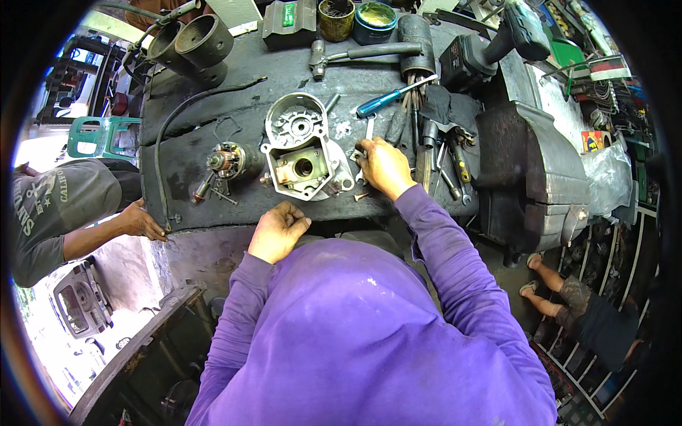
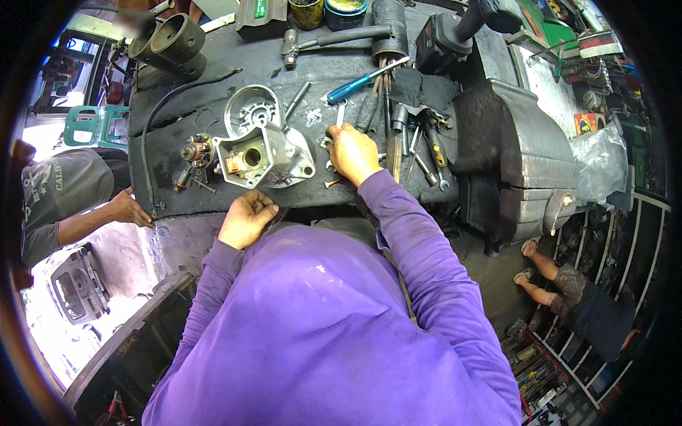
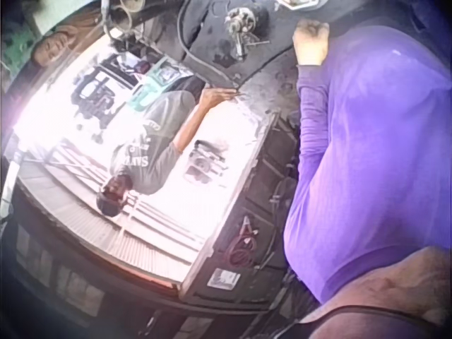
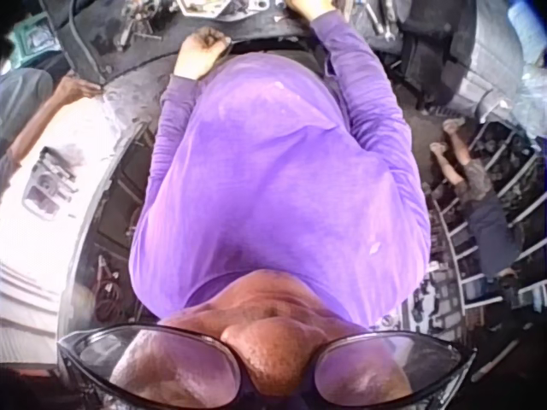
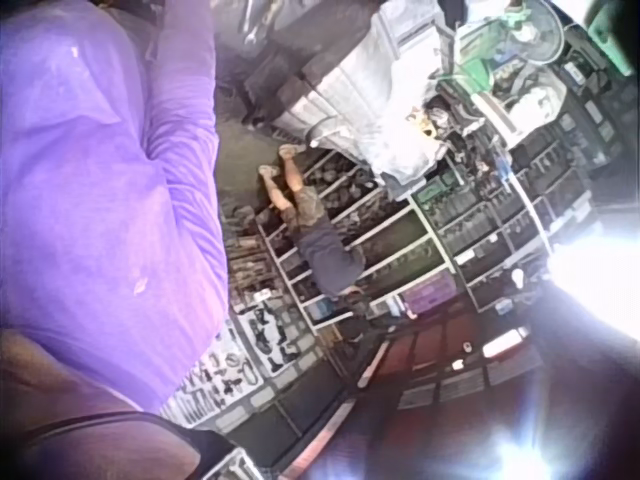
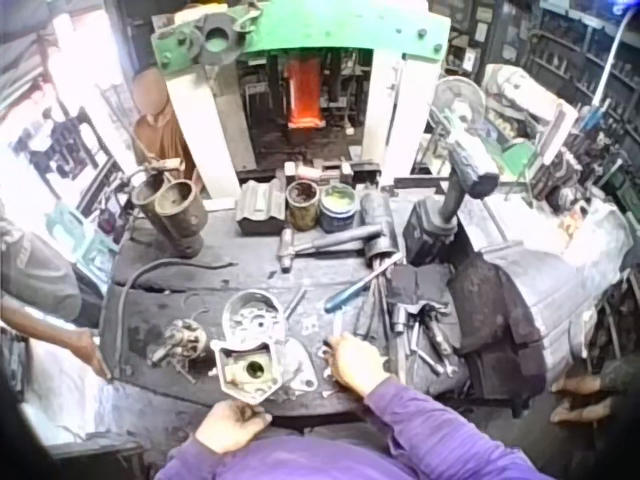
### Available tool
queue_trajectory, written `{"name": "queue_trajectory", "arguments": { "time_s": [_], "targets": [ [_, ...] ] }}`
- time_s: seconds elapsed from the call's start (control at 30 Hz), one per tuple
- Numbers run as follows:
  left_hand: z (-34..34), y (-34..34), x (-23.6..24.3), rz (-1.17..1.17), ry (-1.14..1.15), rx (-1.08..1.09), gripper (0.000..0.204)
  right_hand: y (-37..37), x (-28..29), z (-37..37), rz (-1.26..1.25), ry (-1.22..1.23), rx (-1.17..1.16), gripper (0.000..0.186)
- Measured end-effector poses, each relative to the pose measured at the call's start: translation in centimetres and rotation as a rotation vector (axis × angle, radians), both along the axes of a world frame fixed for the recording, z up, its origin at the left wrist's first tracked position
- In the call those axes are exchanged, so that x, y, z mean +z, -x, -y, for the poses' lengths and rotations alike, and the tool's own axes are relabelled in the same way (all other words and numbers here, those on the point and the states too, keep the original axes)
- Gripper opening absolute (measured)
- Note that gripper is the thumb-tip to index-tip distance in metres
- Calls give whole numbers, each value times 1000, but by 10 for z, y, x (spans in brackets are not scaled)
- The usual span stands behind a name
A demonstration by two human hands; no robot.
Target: The person is working on a small engine component, using a wrench to tighten bolts and a hammer to tap parts into place. They also use a grinding wheel to smooth a small metal piece.
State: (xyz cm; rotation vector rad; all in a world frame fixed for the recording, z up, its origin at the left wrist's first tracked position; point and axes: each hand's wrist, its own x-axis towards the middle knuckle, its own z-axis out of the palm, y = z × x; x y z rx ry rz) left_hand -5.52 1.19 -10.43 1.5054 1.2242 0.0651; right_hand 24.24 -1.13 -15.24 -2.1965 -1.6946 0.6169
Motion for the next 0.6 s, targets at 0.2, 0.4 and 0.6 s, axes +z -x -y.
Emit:
{"name": "queue_trajectory", "arguments": {
  "time_s": [0.2,0.4,0.6],
  "targets": [
    [-5,2,-12,80,10,-4,26,9,3,2,-40,-17,-57,33],
    [-5,-12,-8,30,25,-147,28,14,-8,1,-63,-113,-92,25],
    [-3,-34,-9,92,279,-234,20,25,0,19,-111,-184,-90,20]
  ]
}}
